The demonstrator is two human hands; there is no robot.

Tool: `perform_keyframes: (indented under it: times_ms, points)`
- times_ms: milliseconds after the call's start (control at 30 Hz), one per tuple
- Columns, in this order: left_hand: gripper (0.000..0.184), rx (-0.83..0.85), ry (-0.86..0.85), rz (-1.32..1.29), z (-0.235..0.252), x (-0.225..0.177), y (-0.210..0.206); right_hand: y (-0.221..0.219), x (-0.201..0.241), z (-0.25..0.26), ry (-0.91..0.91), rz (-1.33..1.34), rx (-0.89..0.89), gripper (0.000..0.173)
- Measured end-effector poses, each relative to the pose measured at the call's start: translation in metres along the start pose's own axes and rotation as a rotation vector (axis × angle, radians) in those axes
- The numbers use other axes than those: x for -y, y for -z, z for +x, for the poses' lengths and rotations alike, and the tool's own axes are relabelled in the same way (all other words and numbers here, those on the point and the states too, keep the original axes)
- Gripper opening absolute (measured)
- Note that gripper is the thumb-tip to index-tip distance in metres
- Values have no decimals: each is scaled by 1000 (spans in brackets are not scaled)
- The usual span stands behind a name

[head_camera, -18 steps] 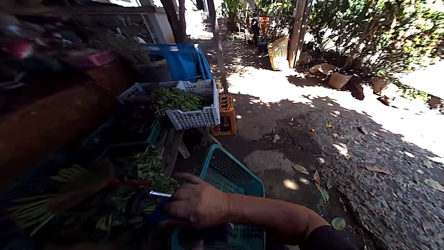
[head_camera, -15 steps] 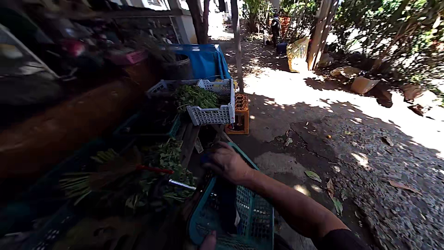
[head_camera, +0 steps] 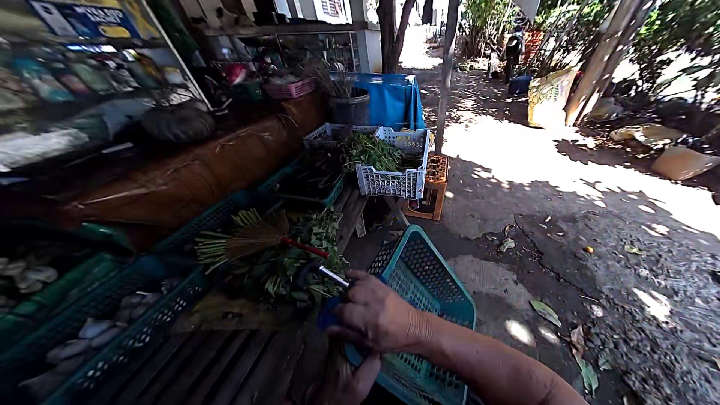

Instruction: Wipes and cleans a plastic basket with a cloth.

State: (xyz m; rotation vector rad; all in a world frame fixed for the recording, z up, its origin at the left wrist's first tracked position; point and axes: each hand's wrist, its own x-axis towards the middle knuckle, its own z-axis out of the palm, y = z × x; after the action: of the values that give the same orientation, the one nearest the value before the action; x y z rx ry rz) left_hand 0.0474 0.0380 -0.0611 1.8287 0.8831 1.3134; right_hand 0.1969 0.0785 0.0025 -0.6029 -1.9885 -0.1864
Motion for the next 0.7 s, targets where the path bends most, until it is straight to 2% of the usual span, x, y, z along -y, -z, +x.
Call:
perform_keyframes:
  times_ms: [67, 100, 167, 233, 300, 367, 400, 500, 567, 700]
  points:
    - [85, -9, 33, -26, 0, 8, 2, 8, -32, -7, -157, -109, -8, 27]
    - [88, -11, 35, -18, 1, 10, 3, 14, -50, -10, -291, -152, -4, 27]
    - [87, 9, 12, -12, 6, 10, 3, 32, -74, -11, -545, -152, 2, 30]
    - [81, 31, -69, 1, 10, 11, 1, 50, -71, -7, -611, -120, -119, 29]
    - [74, 14, -69, 21, 12, 11, -1, 70, -53, -2, -673, -19, -263, 29]
    - [85, -23, 11, 18, 15, 10, -1, 87, -36, 0, -642, 111, -352, 28]
    - [93, -38, 44, 14, 16, 11, 0, 92, -27, -1, -628, 179, -339, 27]
    - [103, -79, 43, -62, 17, 18, -1, 97, 1, -12, -667, 325, -158, 26]
    - [107, -70, 45, -113, 22, 21, 0, 82, 16, -21, -667, 321, -46, 29]
    - [104, -49, 78, -58, 25, 19, -4, 23, 40, -56, -499, 307, 64, 33]
